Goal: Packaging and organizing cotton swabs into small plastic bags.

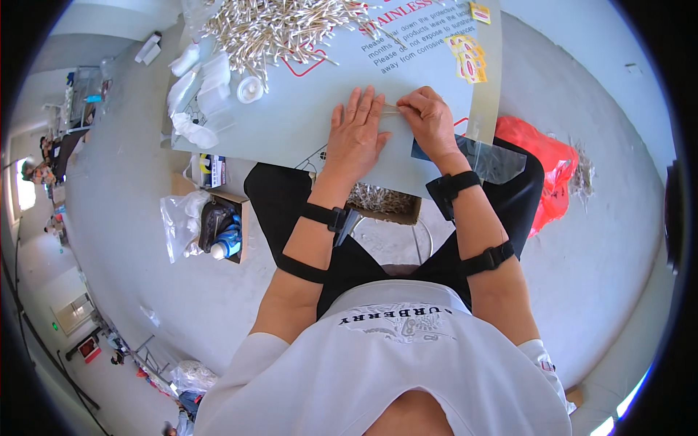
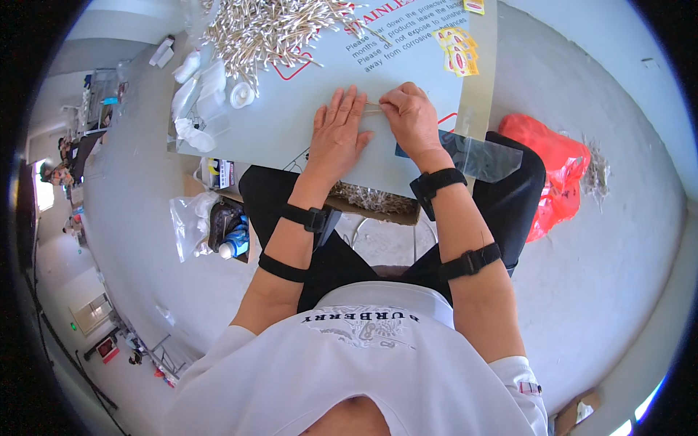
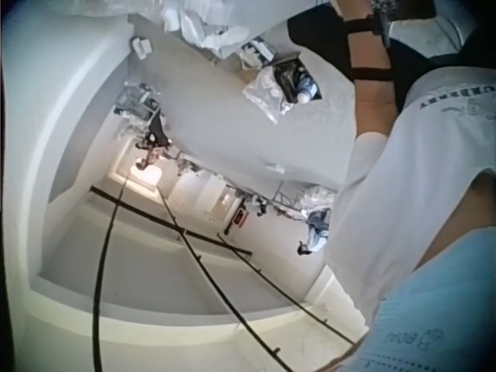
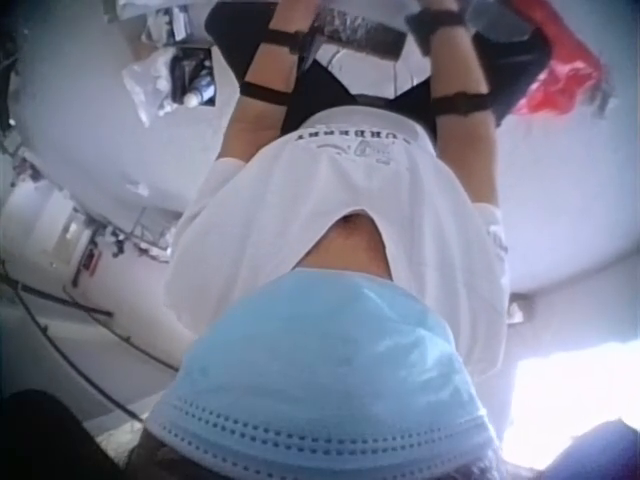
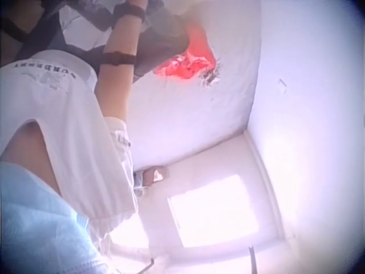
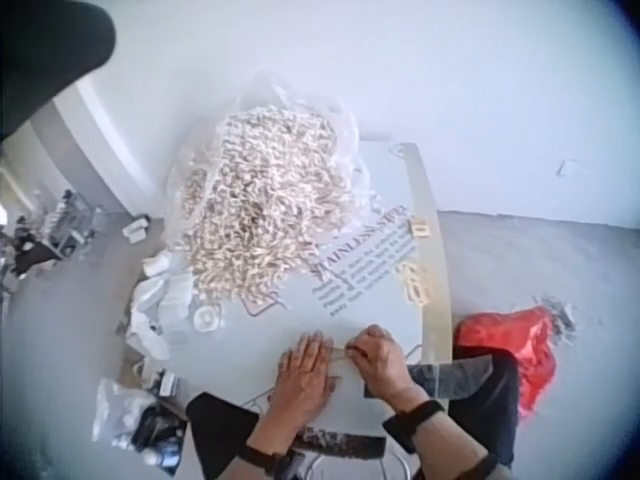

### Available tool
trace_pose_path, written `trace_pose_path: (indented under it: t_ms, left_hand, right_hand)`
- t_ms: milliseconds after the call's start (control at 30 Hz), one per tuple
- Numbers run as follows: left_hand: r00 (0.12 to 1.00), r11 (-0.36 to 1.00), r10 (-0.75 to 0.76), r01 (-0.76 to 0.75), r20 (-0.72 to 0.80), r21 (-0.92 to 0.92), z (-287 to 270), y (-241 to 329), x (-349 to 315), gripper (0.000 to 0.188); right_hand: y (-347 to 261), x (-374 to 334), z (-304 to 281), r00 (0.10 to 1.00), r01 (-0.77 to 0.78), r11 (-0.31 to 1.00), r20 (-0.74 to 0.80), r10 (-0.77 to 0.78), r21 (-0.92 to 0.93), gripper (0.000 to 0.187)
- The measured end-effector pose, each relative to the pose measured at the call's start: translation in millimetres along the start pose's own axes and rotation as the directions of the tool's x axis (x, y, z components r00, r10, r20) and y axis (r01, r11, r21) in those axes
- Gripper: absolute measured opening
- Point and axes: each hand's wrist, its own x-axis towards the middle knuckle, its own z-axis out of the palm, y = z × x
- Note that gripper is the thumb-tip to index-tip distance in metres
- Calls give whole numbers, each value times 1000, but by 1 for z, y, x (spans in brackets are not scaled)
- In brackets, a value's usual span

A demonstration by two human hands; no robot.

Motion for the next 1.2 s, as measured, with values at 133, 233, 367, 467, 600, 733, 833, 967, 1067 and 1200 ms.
trace_pose_path:
  t_ms: [133, 233, 367, 467, 600, 733, 833, 967, 1067, 1200]
  left_hand:
    - [1000, 1000, -13, 13, -19, -2, 9, 2, -2, 74]
    - [999, 999, -28, 27, -18, -24, 10, 2, -3, 74]
    - [999, 999, -24, 23, -45, -23, 4, 4, 3, 74]
    - [993, 996, -27, 17, -111, -92, 1, 0, 6, 74]
    - [970, 986, -108, 76, -219, -147, -1, -8, 11, 69]
    - [964, 982, -148, 116, -223, -150, 0, -3, 6, 59]
    - [969, 979, -127, 88, -213, -186, 3, 0, 5, 44]
    - [962, 974, -48, -14, -269, -225, 9, 3, 4, 34]
    - [960, 967, 13, -82, -279, -239, 14, 6, 8, 36]
    - [907, 922, -89, -82, -412, -379, 18, 15, 18, 46]
  right_hand:
    - [5, 4, -3, 992, -64, 997, -102, 68, 35, 9]
    - [4, 2, -6, 987, -95, 991, -123, 106, 91, 9]
    - [5, 3, -13, 994, -65, 997, -89, 60, -49, 9]
    - [6, 8, -12, 990, -99, 995, -103, 98, -4, 9]
    - [6, 6, -13, 971, -134, 985, -182, 152, 109, 9]
    - [9, 1, -16, 974, -152, 988, -169, 151, 8, 11]
    - [6, 1, -18, 975, -147, 989, -167, 150, 32, 13]
    - [4, 9, -22, 989, -104, 993, -109, 96, -61, 11]
    - [8, 19, -26, 999, -35, 987, 23, 39, -154, 10]
    - [12, 20, -27, 999, -4, 991, 53, 12, -137, 11]
